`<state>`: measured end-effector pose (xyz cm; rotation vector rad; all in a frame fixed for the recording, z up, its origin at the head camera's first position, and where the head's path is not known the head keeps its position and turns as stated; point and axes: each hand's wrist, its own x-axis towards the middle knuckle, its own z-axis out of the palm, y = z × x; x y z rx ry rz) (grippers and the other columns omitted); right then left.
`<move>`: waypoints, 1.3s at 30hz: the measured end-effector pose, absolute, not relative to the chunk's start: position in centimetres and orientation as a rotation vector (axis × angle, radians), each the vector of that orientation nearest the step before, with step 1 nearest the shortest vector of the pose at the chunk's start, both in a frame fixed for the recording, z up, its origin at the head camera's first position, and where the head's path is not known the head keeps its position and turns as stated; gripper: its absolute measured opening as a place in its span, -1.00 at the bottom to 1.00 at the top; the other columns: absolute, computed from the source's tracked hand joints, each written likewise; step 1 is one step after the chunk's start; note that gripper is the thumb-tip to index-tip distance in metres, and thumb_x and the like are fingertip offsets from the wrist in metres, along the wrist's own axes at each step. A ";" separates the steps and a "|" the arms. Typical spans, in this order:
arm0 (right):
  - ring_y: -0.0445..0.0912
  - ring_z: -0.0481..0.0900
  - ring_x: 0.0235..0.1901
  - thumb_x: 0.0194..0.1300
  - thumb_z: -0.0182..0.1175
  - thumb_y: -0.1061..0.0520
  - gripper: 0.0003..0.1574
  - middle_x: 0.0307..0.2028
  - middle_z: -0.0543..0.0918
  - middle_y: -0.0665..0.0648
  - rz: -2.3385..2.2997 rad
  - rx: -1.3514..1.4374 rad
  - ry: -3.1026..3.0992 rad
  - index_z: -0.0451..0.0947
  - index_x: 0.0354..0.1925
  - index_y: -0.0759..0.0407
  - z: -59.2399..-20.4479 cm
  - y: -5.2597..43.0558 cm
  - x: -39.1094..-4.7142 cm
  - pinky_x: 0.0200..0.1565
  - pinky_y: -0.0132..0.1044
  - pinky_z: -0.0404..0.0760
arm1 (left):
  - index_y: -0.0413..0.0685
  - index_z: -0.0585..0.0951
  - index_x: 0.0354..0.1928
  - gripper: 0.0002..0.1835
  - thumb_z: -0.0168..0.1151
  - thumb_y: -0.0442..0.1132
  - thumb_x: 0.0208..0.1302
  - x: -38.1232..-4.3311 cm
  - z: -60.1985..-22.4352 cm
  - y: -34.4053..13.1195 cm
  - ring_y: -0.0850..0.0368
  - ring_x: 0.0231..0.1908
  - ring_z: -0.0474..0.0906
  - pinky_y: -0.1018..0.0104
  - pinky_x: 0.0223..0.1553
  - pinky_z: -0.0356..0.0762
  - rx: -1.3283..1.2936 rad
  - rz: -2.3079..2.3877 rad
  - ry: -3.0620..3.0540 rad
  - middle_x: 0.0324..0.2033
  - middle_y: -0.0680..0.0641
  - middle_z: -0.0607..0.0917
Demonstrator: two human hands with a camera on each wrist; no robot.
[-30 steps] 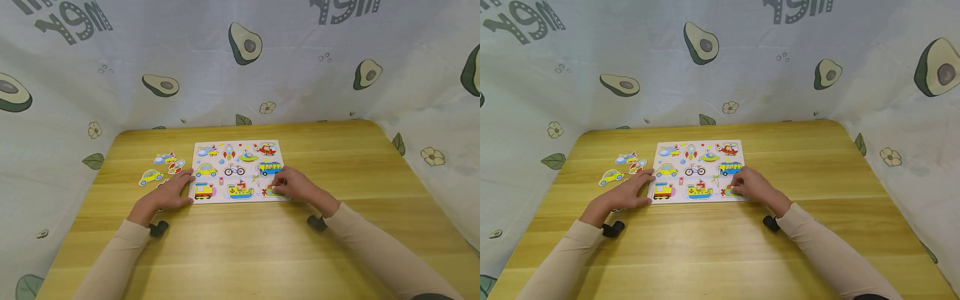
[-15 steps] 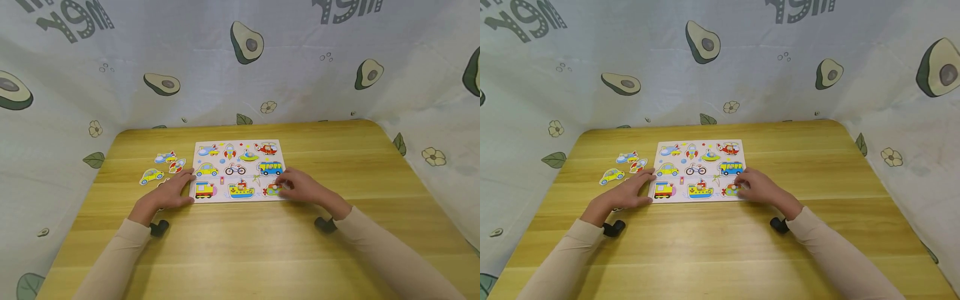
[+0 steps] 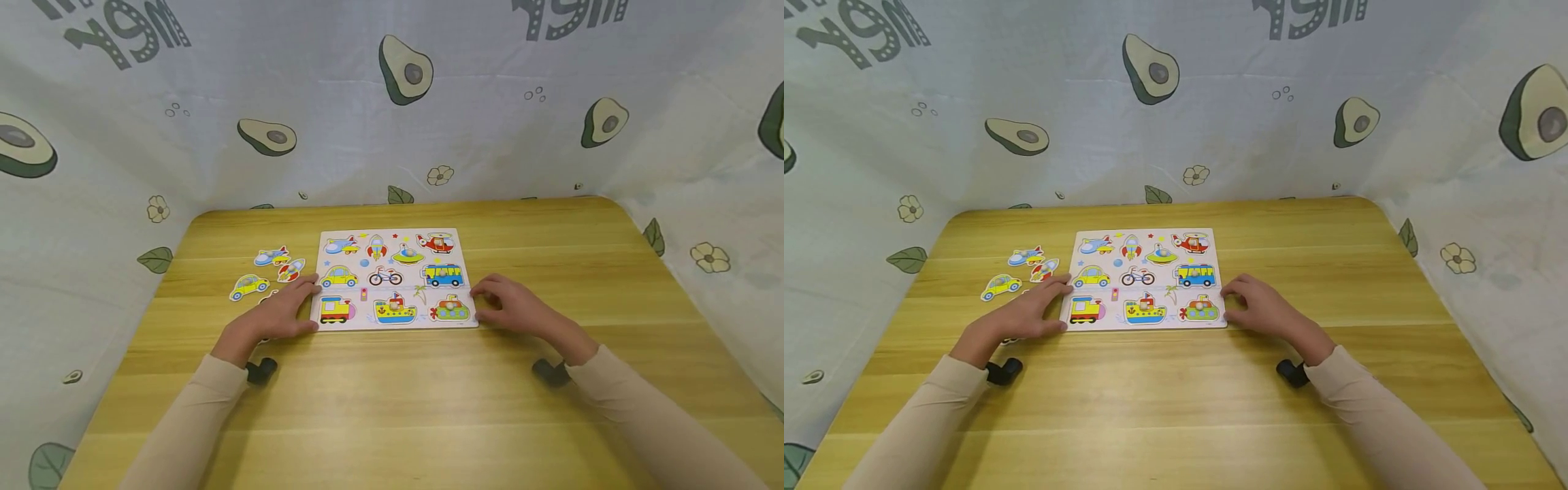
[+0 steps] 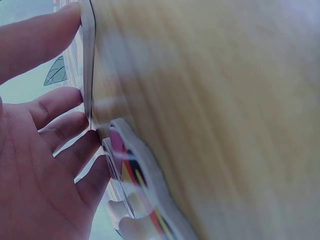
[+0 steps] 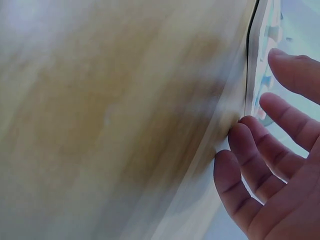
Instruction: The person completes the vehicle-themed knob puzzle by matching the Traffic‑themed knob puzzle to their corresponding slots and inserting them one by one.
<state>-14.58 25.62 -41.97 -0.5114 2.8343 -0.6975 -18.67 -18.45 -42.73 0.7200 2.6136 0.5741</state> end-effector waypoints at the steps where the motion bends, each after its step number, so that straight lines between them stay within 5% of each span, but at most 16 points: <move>1: -0.02 0.48 -0.17 0.20 0.39 0.11 -0.55 0.04 0.58 0.24 -0.696 -0.518 2.831 0.60 0.05 0.21 -41.9 25.6 -14.6 -0.09 -0.15 0.57 | -0.24 0.30 0.41 -0.22 0.33 -0.11 0.20 -18.7 -42.7 -18.4 -0.26 0.49 0.12 -0.19 0.44 0.22 0.724 0.574 2.614 0.52 -0.22 0.13; 13: 0.25 0.45 0.21 0.19 0.39 0.11 -0.40 0.24 0.48 0.31 -0.627 -0.644 2.847 0.55 0.16 0.28 -42.4 25.4 -14.5 0.27 0.21 0.45 | -0.23 0.31 0.41 -0.23 0.33 -0.12 0.19 -18.5 -42.6 -18.4 -0.26 0.49 0.12 -0.20 0.44 0.22 0.715 0.580 2.618 0.52 -0.23 0.14; 22: 0.28 0.37 0.28 0.18 0.40 -0.09 -0.10 0.43 0.30 0.31 -0.501 -0.735 2.815 0.37 0.35 0.29 -42.2 25.7 -14.2 0.27 0.19 0.42 | -0.23 0.31 0.40 -0.23 0.33 -0.12 0.19 -18.4 -42.6 -18.3 -0.27 0.49 0.11 -0.21 0.43 0.22 0.708 0.593 2.618 0.52 -0.22 0.14; 39: 0.35 0.25 0.39 0.26 0.32 0.00 -0.11 0.49 0.19 0.33 -0.527 -0.680 2.781 0.27 0.41 0.34 -42.4 25.5 -15.2 0.35 0.26 0.33 | -0.24 0.30 0.40 -0.22 0.34 -0.14 0.18 -18.6 -42.7 -18.3 -0.27 0.49 0.10 -0.19 0.46 0.18 0.708 0.612 2.605 0.52 -0.23 0.12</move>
